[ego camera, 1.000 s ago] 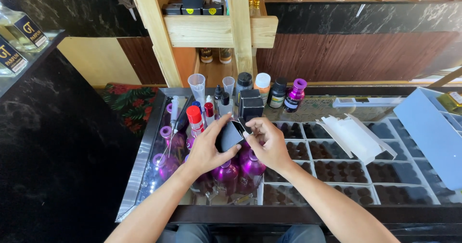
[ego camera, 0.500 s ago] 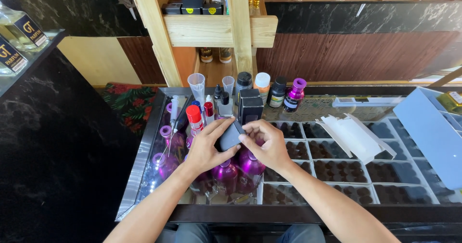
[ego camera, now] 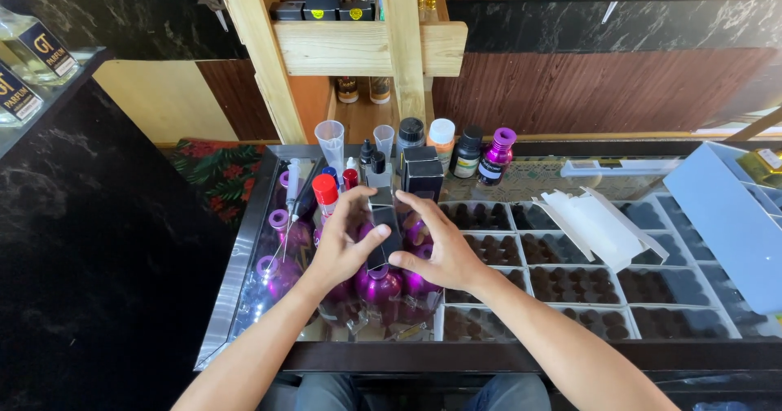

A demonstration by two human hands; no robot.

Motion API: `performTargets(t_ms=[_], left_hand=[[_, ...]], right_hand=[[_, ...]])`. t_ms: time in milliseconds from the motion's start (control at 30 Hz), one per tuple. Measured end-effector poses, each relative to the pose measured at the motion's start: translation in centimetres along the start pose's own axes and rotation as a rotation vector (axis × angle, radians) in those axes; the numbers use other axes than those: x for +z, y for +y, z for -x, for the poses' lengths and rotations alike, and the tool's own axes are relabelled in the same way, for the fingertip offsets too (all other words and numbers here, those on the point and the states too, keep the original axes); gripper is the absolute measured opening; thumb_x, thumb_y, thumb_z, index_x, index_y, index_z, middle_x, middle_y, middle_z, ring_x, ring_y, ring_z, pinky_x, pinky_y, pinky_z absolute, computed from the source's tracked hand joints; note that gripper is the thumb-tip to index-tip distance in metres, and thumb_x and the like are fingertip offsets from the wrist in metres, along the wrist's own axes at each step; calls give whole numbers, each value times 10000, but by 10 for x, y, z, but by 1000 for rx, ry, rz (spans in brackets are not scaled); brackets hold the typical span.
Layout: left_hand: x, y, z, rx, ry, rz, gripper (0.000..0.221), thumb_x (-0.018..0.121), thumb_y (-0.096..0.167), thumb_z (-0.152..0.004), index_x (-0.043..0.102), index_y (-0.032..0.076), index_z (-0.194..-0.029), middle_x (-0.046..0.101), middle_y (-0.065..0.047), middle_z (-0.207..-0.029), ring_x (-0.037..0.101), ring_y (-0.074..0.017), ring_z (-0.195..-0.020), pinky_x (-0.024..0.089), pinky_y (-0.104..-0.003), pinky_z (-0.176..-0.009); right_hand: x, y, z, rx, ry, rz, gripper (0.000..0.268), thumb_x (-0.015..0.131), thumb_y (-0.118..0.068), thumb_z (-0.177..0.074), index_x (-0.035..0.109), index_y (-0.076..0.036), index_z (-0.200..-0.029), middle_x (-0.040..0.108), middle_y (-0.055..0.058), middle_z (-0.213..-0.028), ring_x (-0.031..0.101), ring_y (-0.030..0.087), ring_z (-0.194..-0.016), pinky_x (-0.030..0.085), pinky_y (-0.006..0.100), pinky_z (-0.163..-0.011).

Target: The person assembles small black and white cardboard boxes by folding and tucking flaps. They handle several boxes one at a time, folding the sides and securing the flaps to form the box shape.

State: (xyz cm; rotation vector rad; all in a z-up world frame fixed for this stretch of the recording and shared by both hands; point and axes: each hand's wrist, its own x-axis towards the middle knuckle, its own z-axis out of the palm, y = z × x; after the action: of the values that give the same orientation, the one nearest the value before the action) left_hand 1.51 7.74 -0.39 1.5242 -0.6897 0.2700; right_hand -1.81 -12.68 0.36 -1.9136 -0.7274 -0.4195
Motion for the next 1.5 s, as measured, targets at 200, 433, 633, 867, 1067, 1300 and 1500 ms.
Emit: performTargets(t_ms=[200, 433, 633, 867, 1067, 1300, 1500], left_hand=[[6, 20, 0, -48, -14, 26, 445, 718, 133, -937, 520, 99, -1335, 519, -189, -1444, 625, -280, -1030, 553, -474, -884], [0, 15, -2, -4, -35, 13, 285, 737, 120, -922, 536, 93, -1123, 527, -196, -1488, 685, -399, -1081, 585, -474, -853], [-6, 6, -3, -1, -93, 41, 465, 867, 130, -815, 408, 98, -876, 664, -195, -1314, 716, -319, -1074, 597, -362, -807], [-12, 17, -2, 90, -333, -631, 889, 887, 486, -692, 572, 33, -1389, 698, -201, -1069, 667, -419, -966, 572, -522, -829], [-9, 21, 5, -70, -305, -774, 702, 783, 557, -779, 654, 52, -1250, 702, -183, -1036, 701, -401, -966, 589, -497, -815], [-12, 22, 8, -67, -305, -749, 661, 790, 533, -776, 630, 77, -1226, 731, -190, -942, 699, -385, -939, 583, -471, -763], [-16, 11, 16, -139, -285, -739, 698, 802, 518, -759, 623, 72, -1265, 710, -212, -1054, 693, -404, -1007, 588, -494, -808]], right_hand=[[1, 1, 0, 132, -53, -22, 823, 838, -296, -834, 419, -79, -1509, 715, 222, -1138, 735, 356, -799, 587, 459, -724], [-5, -2, -4, 127, -85, -72, 776, 806, -251, -850, 421, -85, -1503, 710, 209, -1215, 737, 380, -966, 622, 440, -751], [-18, -3, -4, 39, -77, 173, 641, 789, -202, -755, 633, -162, -1375, 678, 137, -1218, 664, 385, -1098, 541, 498, -906], [-13, -4, -3, -98, -136, 334, 639, 832, -123, -687, 652, -143, -1300, 574, 147, -1334, 601, 410, -1203, 551, 491, -959], [-14, 26, 0, -124, 69, 317, 520, 944, -261, -686, 602, -132, -1056, 523, 52, -1069, 631, 312, -989, 573, 394, -844], [-30, 34, 0, -177, -97, 188, 151, 659, -123, -791, 754, -213, -865, 732, -39, -884, 651, 212, -906, 462, 328, -854], [-41, -9, -13, 31, -233, -119, 165, 666, -100, -831, 762, -33, -946, 693, 208, -1308, 730, 329, -798, 577, 501, -749]])
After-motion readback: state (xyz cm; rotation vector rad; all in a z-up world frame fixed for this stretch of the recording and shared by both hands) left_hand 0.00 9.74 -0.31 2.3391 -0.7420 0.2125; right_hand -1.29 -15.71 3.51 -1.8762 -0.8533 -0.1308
